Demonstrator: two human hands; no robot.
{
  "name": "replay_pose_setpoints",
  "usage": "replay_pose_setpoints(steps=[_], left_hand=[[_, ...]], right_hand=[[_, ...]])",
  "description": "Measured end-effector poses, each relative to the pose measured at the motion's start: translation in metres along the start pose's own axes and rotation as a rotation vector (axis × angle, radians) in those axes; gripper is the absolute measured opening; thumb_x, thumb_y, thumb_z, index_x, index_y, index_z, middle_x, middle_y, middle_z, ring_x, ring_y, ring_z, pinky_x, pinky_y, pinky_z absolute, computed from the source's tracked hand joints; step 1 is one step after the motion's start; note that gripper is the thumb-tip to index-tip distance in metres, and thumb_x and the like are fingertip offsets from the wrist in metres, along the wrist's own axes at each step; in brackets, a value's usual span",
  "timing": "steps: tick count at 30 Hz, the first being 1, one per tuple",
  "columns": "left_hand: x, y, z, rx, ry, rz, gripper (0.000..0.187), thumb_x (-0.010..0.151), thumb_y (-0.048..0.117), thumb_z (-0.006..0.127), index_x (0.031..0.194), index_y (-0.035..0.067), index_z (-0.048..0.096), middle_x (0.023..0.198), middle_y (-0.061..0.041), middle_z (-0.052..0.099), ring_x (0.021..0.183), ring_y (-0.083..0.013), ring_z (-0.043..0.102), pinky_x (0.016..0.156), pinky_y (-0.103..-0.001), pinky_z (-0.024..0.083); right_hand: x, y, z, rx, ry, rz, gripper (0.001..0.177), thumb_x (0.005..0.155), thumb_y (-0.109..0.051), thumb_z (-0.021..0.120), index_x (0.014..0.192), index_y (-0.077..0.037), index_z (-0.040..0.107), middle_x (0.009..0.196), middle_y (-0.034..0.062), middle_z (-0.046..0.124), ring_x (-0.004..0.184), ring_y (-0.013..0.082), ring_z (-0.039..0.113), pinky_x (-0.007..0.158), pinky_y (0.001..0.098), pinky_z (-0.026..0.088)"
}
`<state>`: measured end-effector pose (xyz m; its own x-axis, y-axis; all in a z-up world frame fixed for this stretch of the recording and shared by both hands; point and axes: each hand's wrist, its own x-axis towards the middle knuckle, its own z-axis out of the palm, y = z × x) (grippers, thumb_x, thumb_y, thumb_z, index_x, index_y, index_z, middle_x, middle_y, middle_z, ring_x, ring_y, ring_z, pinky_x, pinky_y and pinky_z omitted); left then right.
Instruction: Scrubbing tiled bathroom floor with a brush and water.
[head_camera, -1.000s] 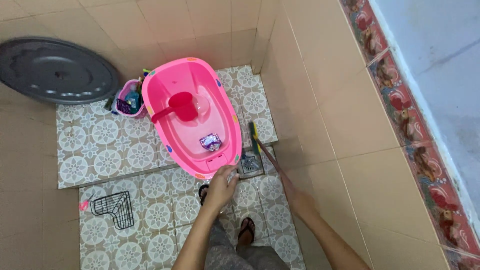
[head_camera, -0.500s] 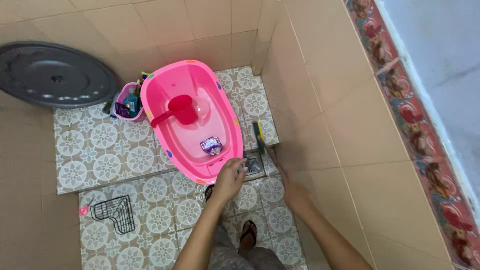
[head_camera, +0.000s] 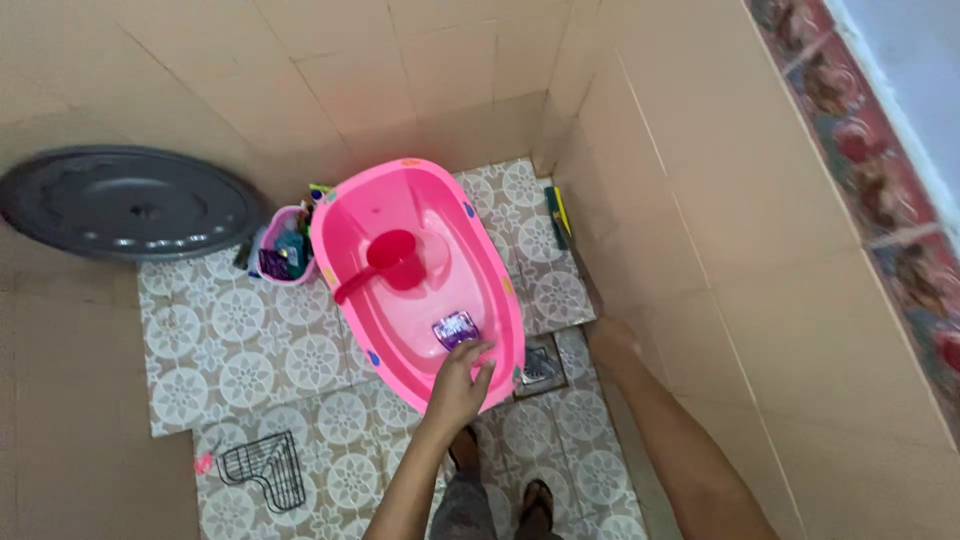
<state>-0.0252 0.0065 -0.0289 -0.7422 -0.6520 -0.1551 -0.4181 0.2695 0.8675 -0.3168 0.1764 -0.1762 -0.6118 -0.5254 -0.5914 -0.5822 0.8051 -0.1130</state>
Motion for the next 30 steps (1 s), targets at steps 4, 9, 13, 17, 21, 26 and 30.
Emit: replay_pose_setpoints(steps=[4,9,13,17,21,26,30], left_hand=[[0.019,-0.015,-0.019,0.008,-0.023,-0.027,0.035,0.096,0.021,0.065,0.125,0.003,0.069,0.129,-0.023,0.065,0.123,-0.0391,0.06,0.106,-0.043,0.047],[0.05,-0.019,-0.032,-0.069,-0.048,-0.03,0.033,0.095,0.021,0.065,0.122,0.001,0.069,0.125,-0.021,0.068,0.117,-0.0368,0.065,0.102,-0.041,0.05],[0.066,-0.026,-0.041,-0.068,-0.037,0.028,0.033,0.093,0.015,0.065,0.122,0.0,0.069,0.126,-0.023,0.066,0.117,-0.0381,0.065,0.101,-0.042,0.05],[0.077,-0.038,-0.054,-0.059,-0.037,0.034,0.032,0.094,0.013,0.066,0.123,0.0,0.069,0.124,-0.022,0.067,0.118,-0.0374,0.065,0.102,-0.041,0.05],[0.083,-0.037,-0.076,-0.08,-0.034,-0.032,0.036,0.094,0.015,0.065,0.126,0.0,0.067,0.124,-0.021,0.067,0.115,-0.0356,0.066,0.1,-0.04,0.051],[0.086,-0.06,-0.081,-0.066,-0.039,-0.051,0.035,0.094,0.016,0.065,0.126,0.002,0.067,0.125,-0.02,0.067,0.115,-0.0346,0.066,0.1,-0.04,0.05],[0.093,-0.056,-0.088,-0.048,-0.06,-0.081,0.037,0.093,0.015,0.065,0.129,0.004,0.067,0.122,-0.019,0.067,0.113,-0.0341,0.066,0.099,-0.039,0.051]], right_hand=[[-0.008,-0.001,0.013,-0.013,0.021,0.004,0.033,0.093,-0.018,0.057,0.12,-0.004,0.071,0.117,0.0212,0.074,0.105,0.0395,0.073,0.088,0.0512,0.059],[-0.104,-0.016,0.028,0.169,0.151,0.0,0.043,0.091,-0.005,0.055,0.134,-0.002,0.055,0.12,0.0268,0.066,0.1,0.0491,0.066,0.083,0.0586,0.052],[-0.069,-0.032,0.025,0.018,0.117,-0.056,0.076,0.074,0.001,0.059,0.149,-0.008,0.047,0.131,0.0316,0.06,0.111,0.0499,0.063,0.082,0.0559,0.053],[0.011,-0.091,-0.043,0.107,-0.081,0.099,0.065,0.091,-0.009,0.056,0.153,-0.008,0.038,0.115,0.0252,0.071,0.105,0.0402,0.071,0.091,0.0511,0.057],[0.048,-0.112,-0.057,0.137,-0.01,0.073,0.065,0.09,-0.012,0.055,0.153,-0.013,0.039,0.119,0.0248,0.068,0.108,0.0447,0.067,0.092,0.0557,0.054],[-0.03,-0.116,-0.028,-0.036,-0.155,0.065,0.071,0.093,-0.016,0.053,0.16,-0.019,0.029,0.115,0.0229,0.072,0.105,0.0414,0.071,0.093,0.055,0.055],[-0.017,-0.116,-0.015,-0.007,-0.196,0.1,0.072,0.095,-0.011,0.049,0.163,-0.022,0.028,0.111,0.024,0.073,0.102,0.0387,0.072,0.088,0.0527,0.058]])
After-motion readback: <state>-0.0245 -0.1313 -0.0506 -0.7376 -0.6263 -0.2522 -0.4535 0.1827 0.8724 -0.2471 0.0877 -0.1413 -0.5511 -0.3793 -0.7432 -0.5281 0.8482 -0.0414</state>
